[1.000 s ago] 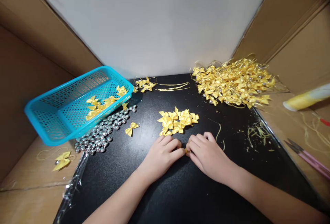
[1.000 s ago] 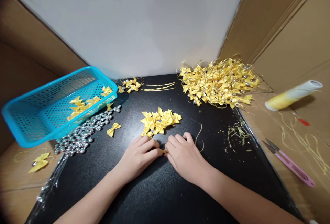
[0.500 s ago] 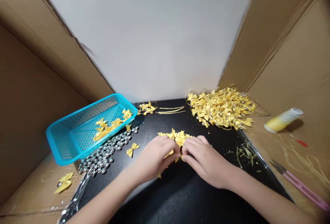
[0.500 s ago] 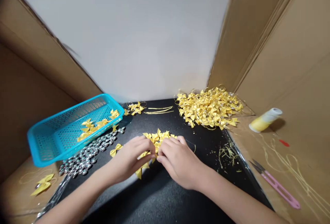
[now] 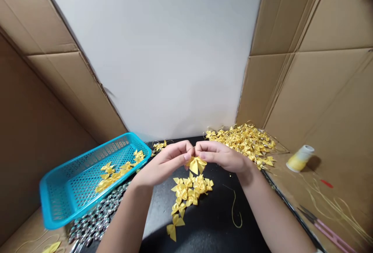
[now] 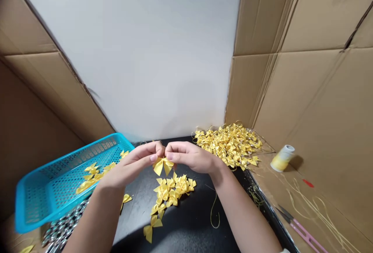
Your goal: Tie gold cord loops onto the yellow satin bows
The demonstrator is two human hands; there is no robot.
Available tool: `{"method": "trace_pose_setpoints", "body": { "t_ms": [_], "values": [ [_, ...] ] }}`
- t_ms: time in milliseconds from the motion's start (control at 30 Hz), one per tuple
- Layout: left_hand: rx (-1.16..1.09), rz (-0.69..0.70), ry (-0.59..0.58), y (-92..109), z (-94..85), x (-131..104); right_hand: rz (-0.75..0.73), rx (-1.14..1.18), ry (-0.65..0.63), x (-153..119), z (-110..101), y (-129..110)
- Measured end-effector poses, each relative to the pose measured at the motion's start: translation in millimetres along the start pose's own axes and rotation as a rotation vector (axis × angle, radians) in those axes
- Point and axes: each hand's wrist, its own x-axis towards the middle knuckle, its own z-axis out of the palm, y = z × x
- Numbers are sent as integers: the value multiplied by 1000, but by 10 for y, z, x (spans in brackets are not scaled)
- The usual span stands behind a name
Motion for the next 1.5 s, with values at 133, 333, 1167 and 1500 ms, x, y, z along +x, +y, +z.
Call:
{"method": "trace_pose_setpoints", "body": {
  "t_ms": [133,333,1167,1500],
  "values": [
    [17,35,10,-37,24,-53,-4,-64,29,-44,56,3],
    [6,31,47,-113,62,-97,27,-163,42,-104,87,25],
    [-158,152,610,-388,314,109,-180,-703,557,-94,107,132],
    [633,376,210,-270,12,17,-43,-667,449,-140,90,79]
  ]
}}
